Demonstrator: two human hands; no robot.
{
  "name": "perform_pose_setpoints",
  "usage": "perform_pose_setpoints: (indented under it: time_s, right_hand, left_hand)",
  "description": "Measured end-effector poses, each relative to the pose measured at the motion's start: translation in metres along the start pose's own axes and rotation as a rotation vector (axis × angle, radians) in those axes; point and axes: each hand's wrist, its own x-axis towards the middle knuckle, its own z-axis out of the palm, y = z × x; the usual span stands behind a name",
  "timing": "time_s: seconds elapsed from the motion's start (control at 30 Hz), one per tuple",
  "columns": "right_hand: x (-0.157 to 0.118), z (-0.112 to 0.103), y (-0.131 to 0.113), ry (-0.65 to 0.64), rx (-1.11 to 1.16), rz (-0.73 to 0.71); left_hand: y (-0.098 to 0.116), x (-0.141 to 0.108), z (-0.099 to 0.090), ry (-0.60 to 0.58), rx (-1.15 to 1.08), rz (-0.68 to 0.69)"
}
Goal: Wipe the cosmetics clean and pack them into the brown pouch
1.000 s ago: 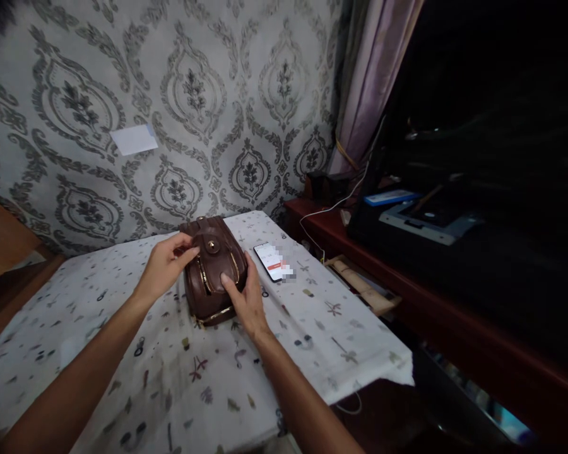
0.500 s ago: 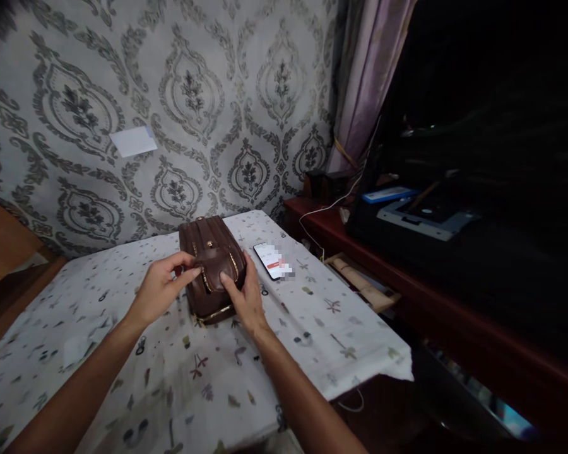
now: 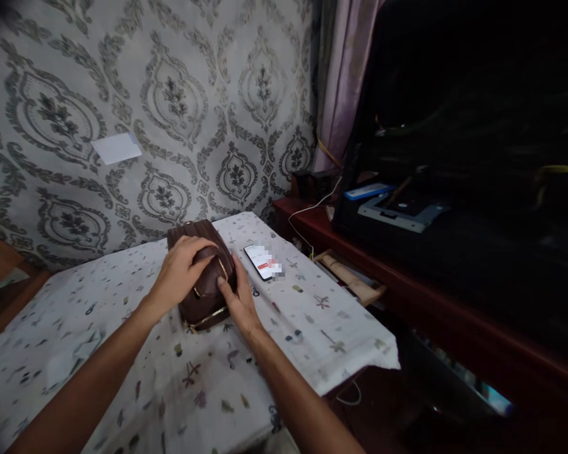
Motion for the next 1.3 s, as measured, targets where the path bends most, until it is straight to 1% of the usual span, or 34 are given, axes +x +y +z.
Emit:
perform_pose_setpoints:
  time_s: [0.1,0.17,0.43,0.57,0.8,0.97,1.17,1.3]
  right_hand:
    - [0.001,0.001,0.000,0.007,-0.005,-0.019]
    - [0.002,0.002,0.000,0.010,-0.005,-0.025]
    - [0.000,0.005,0.000,0.003,-0.012,-0.002]
    - [-0.001,0.004,0.002,-0.029,-0.062,-0.013]
    - [0.001,0.003,0.004,-0.062,-0.057,0.008]
    - [0.001,0.003,0.003,-0.072,-0.028,0.026]
    - [-0.001,0.005,0.001,-0.102,-0.022,0.027]
    - [-0.001,0.003,0.000,-0.132,-0.024,0.016]
  left_hand:
    - [-0.004,0.005,0.000,0.020,-0.146,-0.102]
    - [-0.007,0.005,0.001,0.024,-0.192,-0.158]
    - [-0.011,0.003,0.006,0.050,-0.229,-0.203]
    - [-0.010,-0.001,0.007,0.058,-0.233,-0.188]
    - [-0.008,-0.009,0.005,0.017,-0.256,-0.109]
    - [-0.011,-0.009,-0.001,-0.072,-0.236,-0.020]
    - [-0.012,-0.011,0.001,-0.186,-0.210,0.050]
    - [-0.007,-0.017,0.004,-0.192,-0.212,0.055]
